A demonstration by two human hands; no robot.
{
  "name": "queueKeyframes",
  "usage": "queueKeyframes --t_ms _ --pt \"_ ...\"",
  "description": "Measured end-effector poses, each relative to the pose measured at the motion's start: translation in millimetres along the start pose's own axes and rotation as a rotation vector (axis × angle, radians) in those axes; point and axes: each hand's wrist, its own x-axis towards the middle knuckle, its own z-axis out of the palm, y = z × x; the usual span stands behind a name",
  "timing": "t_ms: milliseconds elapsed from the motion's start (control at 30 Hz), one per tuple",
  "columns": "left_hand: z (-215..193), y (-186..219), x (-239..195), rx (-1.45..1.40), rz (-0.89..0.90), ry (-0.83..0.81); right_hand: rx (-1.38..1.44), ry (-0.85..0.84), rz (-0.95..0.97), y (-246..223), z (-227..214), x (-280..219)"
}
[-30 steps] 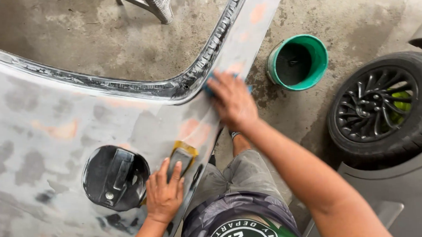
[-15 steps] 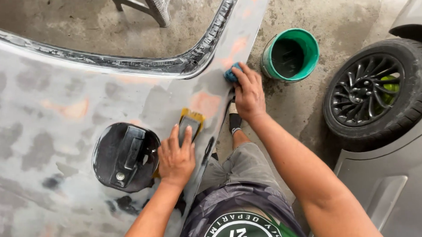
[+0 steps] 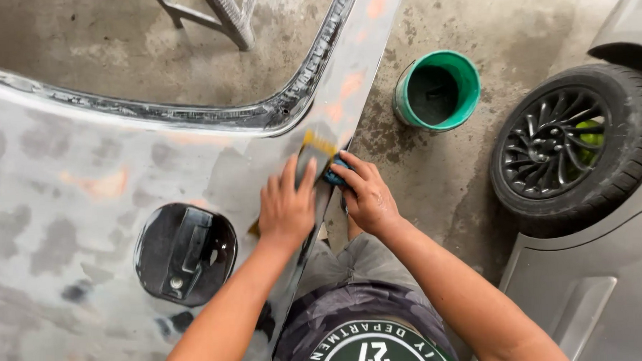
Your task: The person sands the edge of a car door with a sanding block and wipes the surface with a blue cloth. They repeatedly dip the sanding block and cloth into a green bucket of water to clean them before continuing to sand and wipe the door's edge.
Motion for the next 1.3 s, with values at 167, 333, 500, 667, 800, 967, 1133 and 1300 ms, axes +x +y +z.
queueKeyframes --t_ms 167,333,500,667,800,967,1133,1300 --pt "3.5 -0.1 -26.0 -0.013 0.007 -0.029 0.017 -0.052 -0.039 5.6 -4.4 -5.9" --pt "24.5 20.0 77.3 -0.01 0.034 0.033 0.021 -0.052 0.0 9.1 -8.9 -5.1" --pt "28.1 21.4 87.2 -0.024 0.046 0.054 -0.001 -0.06 -0.016 4.3 -12.1 -1.8" --pt "-4.3 10.3 -20.2 -0.042 0.051 0.03 -0.006 -0.099 -0.084 12.7 -15.3 -2.4" --pt "-0.4 13.5 -33.3 -0.035 0.017 -0.034 0.012 -0.113 -0.097 9.2 -19.6 -16.5" --pt "38.7 33.9 83.9 0.001 0.058 0.06 -0.013 -0.069 -0.03 11.7 -26.3 -15.3" --pt "26.1 31.9 61.4 0.023 0.056 0.038 0.013 -0.013 0.058 18.8 -25.0 -17.1" --pt "-4.0 10.8 -50.6 -0.039 0.084 -0.119 0.04 0.039 0.175 23.6 -29.4 -13.1"
